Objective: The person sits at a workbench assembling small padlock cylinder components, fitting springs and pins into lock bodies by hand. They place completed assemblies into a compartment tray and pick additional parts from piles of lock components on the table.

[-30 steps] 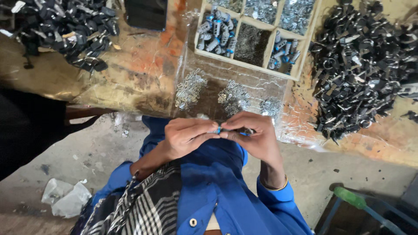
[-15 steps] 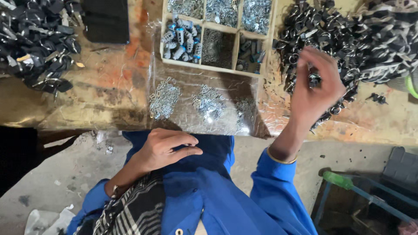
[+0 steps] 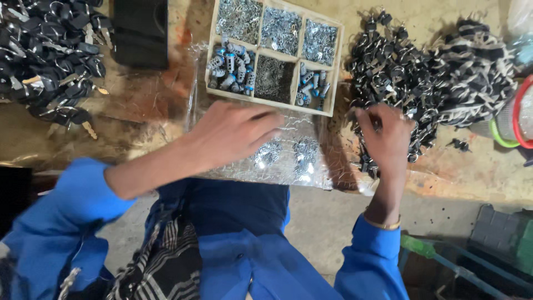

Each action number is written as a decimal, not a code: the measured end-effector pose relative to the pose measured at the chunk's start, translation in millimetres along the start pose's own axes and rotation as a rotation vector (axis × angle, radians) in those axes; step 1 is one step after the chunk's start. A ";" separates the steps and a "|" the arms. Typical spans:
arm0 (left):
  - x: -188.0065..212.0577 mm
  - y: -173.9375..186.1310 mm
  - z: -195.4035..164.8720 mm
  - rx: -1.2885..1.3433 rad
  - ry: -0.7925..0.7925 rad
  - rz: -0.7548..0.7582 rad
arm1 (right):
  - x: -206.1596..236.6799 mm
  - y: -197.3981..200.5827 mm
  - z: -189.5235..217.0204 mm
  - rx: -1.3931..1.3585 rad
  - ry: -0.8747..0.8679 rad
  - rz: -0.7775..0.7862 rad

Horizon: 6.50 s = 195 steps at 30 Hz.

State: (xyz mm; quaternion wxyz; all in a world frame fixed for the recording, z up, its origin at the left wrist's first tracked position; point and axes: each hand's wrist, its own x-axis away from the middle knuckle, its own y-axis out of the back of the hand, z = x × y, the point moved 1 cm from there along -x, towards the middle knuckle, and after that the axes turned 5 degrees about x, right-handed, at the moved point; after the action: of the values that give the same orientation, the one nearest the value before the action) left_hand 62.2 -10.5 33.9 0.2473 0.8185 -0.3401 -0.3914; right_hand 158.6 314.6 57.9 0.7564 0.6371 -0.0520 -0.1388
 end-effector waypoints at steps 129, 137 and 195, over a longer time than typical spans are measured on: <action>-17.0 -2.8 73.5 0.729 0.410 -0.438 | -66.7 -78.5 135.4 -1.408 0.225 0.331; -17.0 -2.4 74.4 0.678 0.399 -0.415 | -71.8 -63.4 127.4 -0.940 0.416 0.109; -18.4 -2.4 76.7 0.683 0.364 -0.394 | -72.8 -66.1 135.7 -0.993 0.337 0.202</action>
State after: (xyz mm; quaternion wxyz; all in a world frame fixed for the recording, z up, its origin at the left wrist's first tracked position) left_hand -7.4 -5.8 -2.8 -0.0615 0.9583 -0.2381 -0.1454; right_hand 44.9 196.0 25.2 0.9743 0.2076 0.0812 0.0312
